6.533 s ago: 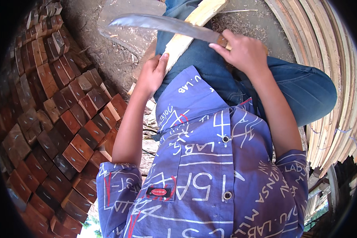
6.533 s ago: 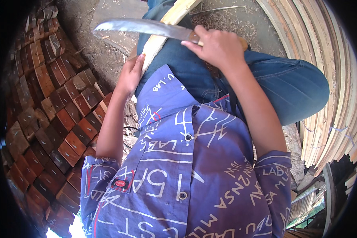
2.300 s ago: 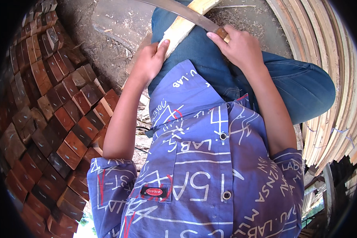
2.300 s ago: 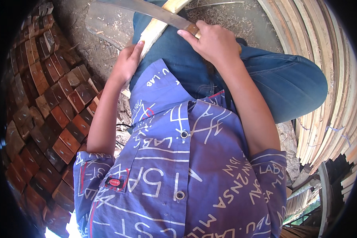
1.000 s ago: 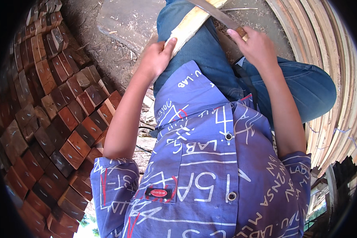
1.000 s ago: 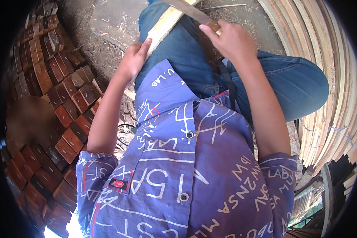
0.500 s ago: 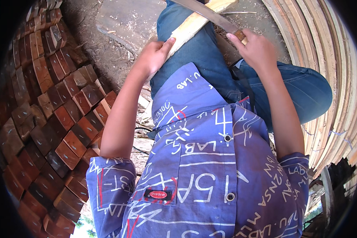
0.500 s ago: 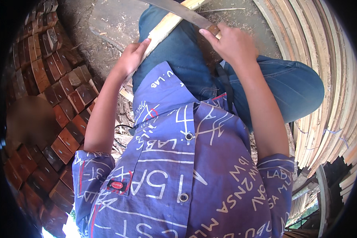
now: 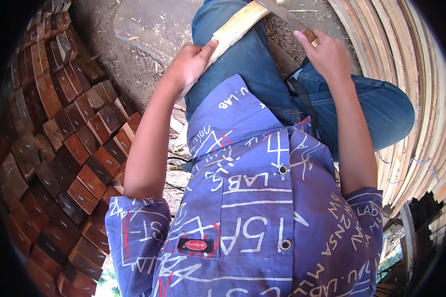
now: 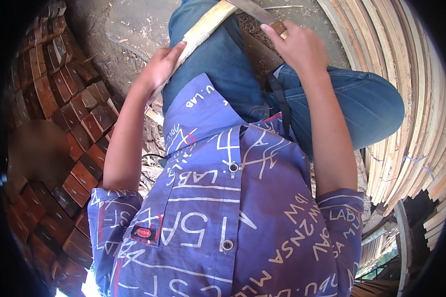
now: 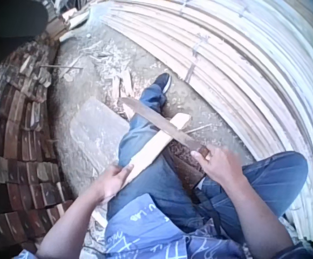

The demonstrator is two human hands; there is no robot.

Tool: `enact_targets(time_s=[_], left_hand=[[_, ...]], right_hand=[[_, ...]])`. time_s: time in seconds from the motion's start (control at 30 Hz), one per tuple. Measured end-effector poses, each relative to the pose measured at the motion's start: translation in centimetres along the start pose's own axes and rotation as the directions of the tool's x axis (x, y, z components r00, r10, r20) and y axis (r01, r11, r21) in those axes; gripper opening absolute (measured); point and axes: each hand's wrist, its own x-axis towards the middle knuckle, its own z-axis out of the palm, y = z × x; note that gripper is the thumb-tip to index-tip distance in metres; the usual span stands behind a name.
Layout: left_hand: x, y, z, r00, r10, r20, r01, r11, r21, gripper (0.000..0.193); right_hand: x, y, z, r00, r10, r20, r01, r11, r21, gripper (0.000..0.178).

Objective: The person sits cross-legged and uses a large knife to shave and shape a piece of wood held on their lap. They repeatedly scrape the blade along the wood to remove thin shavings and smooth the surface.

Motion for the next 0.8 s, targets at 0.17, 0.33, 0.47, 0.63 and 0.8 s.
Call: enact_targets(time_s=[0.17, 0.33, 0.47, 0.63, 0.8], left_hand=[[0.2, -0.2, -0.2, 0.997, -0.046, 0.061, 0.043, 0.998, 0.048, 0.067], [-0.8, -1.8, 0.0, 0.999, 0.043, -0.018, -0.044, 0.995, -0.095, 0.066], [-1.3, -1.9, 0.3, 0.999, 0.013, -0.043, -0.02, 0.985, -0.172, 0.066], [1.1, -2.8, 0.4, 0.989, 0.142, -0.048, -0.142, 0.99, 0.011, 0.066], [0.0, -1.5, 0.6, 0.996, 0.074, -0.047, -0.076, 0.996, -0.049, 0.066]], right_hand=[[-0.8, -4.0, 1.7, 0.994, -0.094, 0.05, 0.085, 0.985, 0.15, 0.063], [-1.4, -6.8, 2.0, 0.951, -0.31, -0.006, 0.31, 0.95, 0.014, 0.057], [0.6, 0.1, 0.9, 0.996, -0.085, -0.024, 0.087, 0.994, 0.068, 0.068], [-0.4, 0.1, -0.4, 0.999, -0.033, 0.04, 0.034, 0.999, -0.013, 0.072], [-2.1, -5.6, 2.3, 0.978, -0.21, -0.008, 0.208, 0.963, 0.172, 0.062]])
